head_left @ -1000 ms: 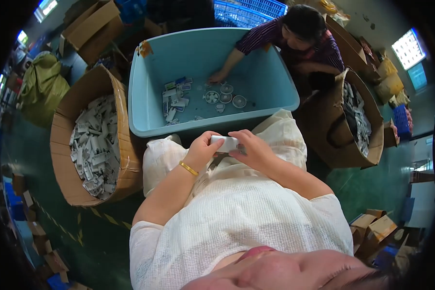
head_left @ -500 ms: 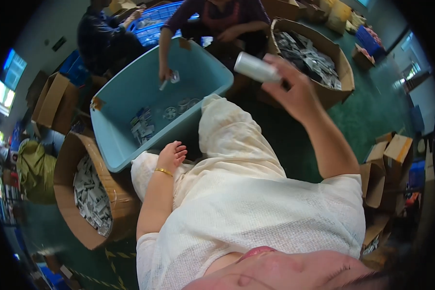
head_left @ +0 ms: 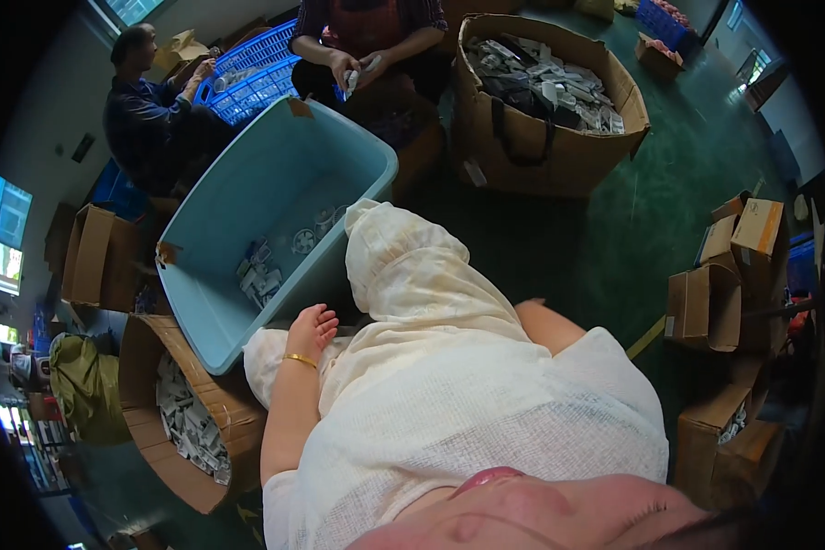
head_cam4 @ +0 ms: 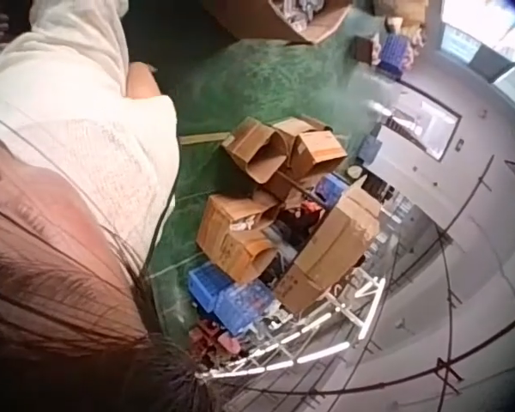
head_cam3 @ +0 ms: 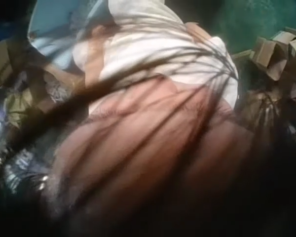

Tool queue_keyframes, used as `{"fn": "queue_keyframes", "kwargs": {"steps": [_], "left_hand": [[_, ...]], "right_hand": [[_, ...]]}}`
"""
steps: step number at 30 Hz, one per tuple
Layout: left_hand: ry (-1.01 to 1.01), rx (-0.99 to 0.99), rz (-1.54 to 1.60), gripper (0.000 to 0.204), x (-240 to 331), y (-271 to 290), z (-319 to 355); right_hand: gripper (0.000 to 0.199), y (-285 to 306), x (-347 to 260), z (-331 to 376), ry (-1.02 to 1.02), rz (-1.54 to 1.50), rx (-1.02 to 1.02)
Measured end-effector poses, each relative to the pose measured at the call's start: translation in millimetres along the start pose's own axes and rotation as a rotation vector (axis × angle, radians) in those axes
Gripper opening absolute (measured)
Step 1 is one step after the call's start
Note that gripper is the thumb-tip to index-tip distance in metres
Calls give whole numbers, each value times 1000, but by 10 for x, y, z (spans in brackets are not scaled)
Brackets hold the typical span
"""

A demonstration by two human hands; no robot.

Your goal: The person sorts small electronic components by hand, placing them into various plastic bins and cardboard boxes.

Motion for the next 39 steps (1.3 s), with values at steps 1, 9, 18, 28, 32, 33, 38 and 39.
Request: {"fn": "queue_keyframes", "kwargs": {"steps": [1, 9, 18, 28, 32, 33, 38, 39], "left_hand": [[4, 10, 7, 21, -30, 37, 36], [-6, 15, -205, 23, -24, -11, -79], [-256, 105, -308, 19, 95, 58, -57], [-1029, 711, -1461, 42, 1458, -176, 209], [-873, 671, -1584, 47, 1257, -270, -169], [-860, 669, -1589, 47, 1228, -236, -194], [-908, 670, -1552, 42, 1218, -223, -145], [-894, 674, -1557, 42, 1207, -213, -161]], "right_hand": [[43, 70, -83, 74, 9, 8, -5], [32, 556, -1279, 452, 463, 35, -443], [26, 270, -1376, -338, 411, 146, -375], [38, 624, -2285, -486, 484, 376, -226], [41, 497, -2551, -841, 573, 248, -68], [44, 455, -2642, -903, 568, 209, -90], [48, 318, -2982, -1004, 520, 170, -213], [47, 302, -2990, -1056, 429, 49, -263]]}}
Point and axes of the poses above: each hand's wrist, its own z-axis away from the middle knuckle, its own y-axis out of the back of the hand, x = y × z, the point moved 7 cm from there along -z, towards the middle knuckle, and after that the axes turned 14 degrees about -z, right-handed, at the moved point
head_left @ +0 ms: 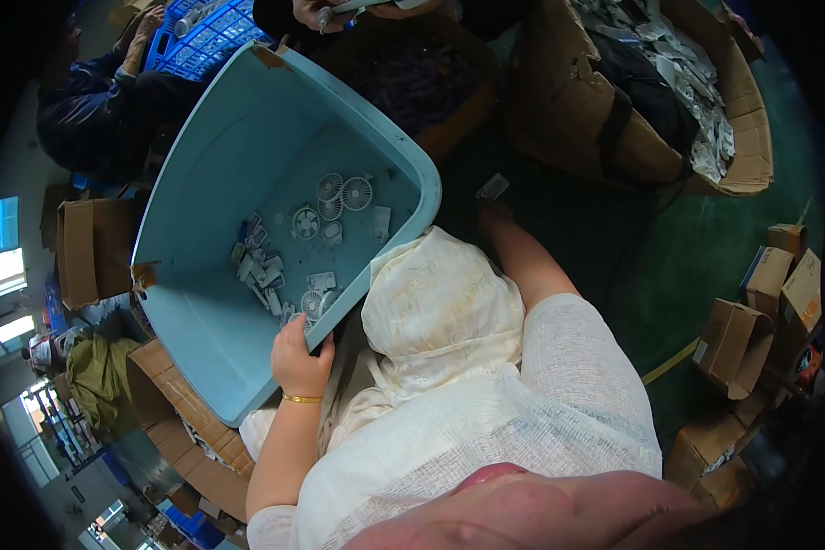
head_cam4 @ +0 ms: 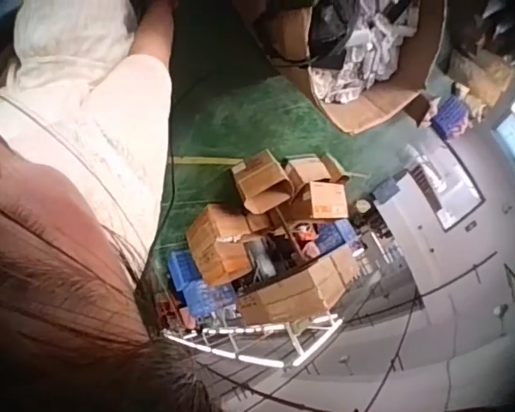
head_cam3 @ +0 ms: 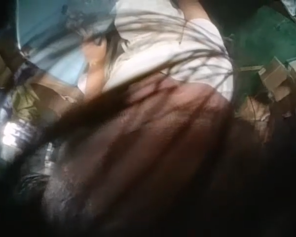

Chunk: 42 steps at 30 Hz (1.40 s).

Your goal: The person sorts small electronic components by hand, placing them into various plastic bins and cardboard boxes.

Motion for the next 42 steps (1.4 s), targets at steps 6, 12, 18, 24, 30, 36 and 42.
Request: {"fn": "queue_keyframes", "kwargs": {"steps": [6, 12, 18, 24, 30, 36, 42], "left_hand": [[-3, -3, 10, 45, -1, 12, 8], [0, 18, 63, 43, 22, 14, -29], [19, 44, 32, 44, -13, -11, -4], [20, 64, 12, 41, 12, -9, -17], [54, -29, 38, 41, -7, -80, -14], [10, 296, 219, 48, 35, 177, 109], [-205, 449, 596, 67, 760, 1041, 247]], "right_hand": [[42, -76, -1, -177, -94, -130, 80], [35, -86, 133, -242, -99, -67, 126], [31, 87, 247, 106, -15, -42, 177], [30, 460, 480, 594, -26, -472, 374], [23, 1138, 265, 1531, 283, -666, 592], [10, 1846, -604, 3246, 999, -271, 993], [16, 1893, -1446, 4718, 1412, -86, 917]]}}
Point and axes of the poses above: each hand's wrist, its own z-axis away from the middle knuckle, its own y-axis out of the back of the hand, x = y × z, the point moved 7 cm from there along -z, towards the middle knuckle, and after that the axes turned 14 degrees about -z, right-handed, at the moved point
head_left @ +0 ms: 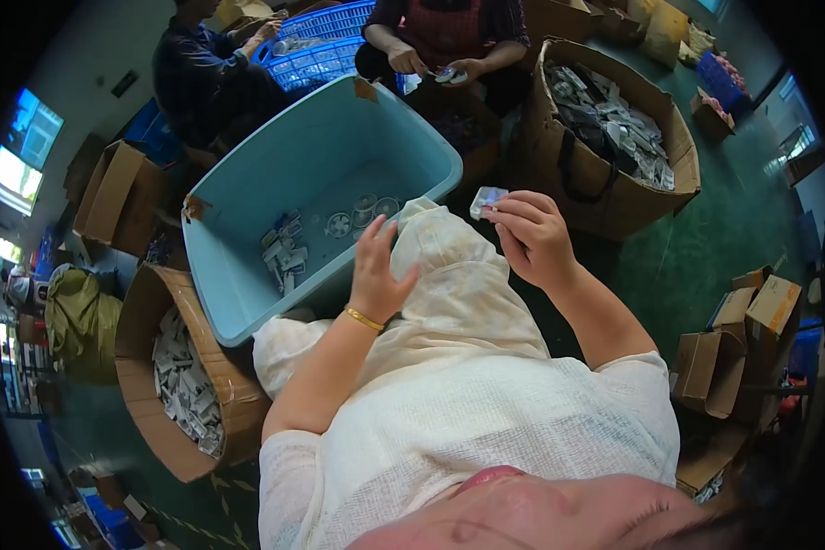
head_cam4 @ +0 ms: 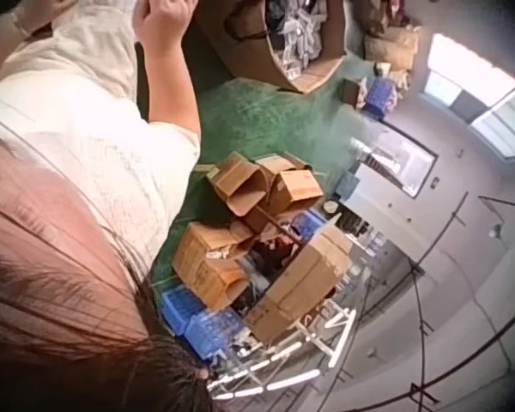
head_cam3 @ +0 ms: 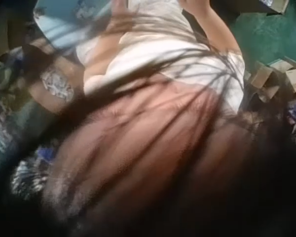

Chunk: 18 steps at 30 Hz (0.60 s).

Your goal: The person sorts small electronic components by hand, placing them into various plastic bins and cardboard boxes.

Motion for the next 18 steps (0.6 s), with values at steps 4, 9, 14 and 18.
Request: {"fn": "queue_keyframes", "kwargs": {"steps": [4, 9, 14, 18], "left_hand": [[-34, 117, 117, 76, 360, 222, 42], [203, 90, 442, 59, 38, 187, 530], [919, -38, 1433, 50, -401, -81, 958], [1051, -23, 1778, 45, -485, -145, 1028]], "right_hand": [[19, -314, -506, -137, 34, -419, -150], [18, -871, -759, -147, -3, -644, -265], [28, -1587, -504, 157, -281, -831, -234], [28, -1898, -474, 382, -343, -807, -296]]}}
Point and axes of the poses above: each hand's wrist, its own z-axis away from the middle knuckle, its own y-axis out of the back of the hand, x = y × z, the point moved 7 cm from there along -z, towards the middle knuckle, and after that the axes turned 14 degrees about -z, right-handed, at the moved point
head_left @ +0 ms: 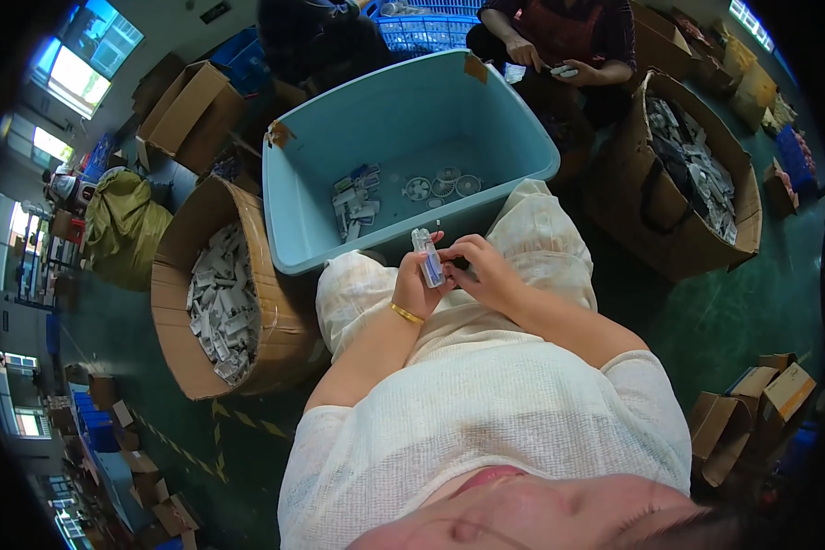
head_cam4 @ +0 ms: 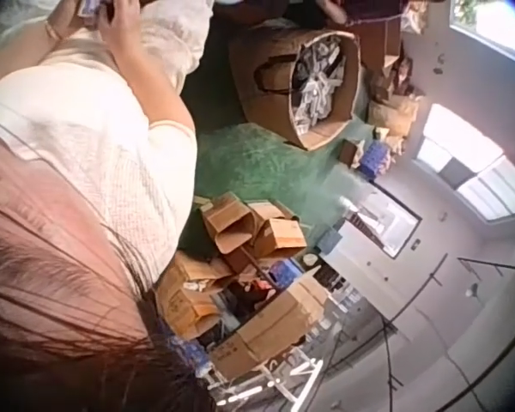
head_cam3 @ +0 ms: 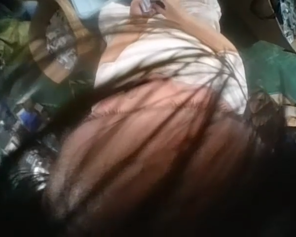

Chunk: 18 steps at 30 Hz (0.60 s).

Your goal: The person sorts small electronic components by hand, placing them into various plastic bins and cardboard boxes.

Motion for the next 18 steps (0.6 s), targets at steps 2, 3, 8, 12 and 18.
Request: {"fn": "queue_keyframes", "kwargs": {"steps": [2, 3, 8, 12, 18], "left_hand": [[76, 51, 33, 42, 1, -1, 6], [60, -4, 33, 44, -55, 118, -50], [78, 65, -105, 45, -164, 260, -135], [57, 62, -300, 42, -162, 275, -120], [-158, 201, -665, 36, -183, 335, -161]], "right_hand": [[30, -52, -48, 0, 104, 117, -22], [30, -59, -41, -8, 98, 117, -27], [29, -109, -47, 17, 104, 292, -126], [28, -156, -40, 20, 133, 313, -174], [19, -255, 132, 44, -26, 285, -223]]}}
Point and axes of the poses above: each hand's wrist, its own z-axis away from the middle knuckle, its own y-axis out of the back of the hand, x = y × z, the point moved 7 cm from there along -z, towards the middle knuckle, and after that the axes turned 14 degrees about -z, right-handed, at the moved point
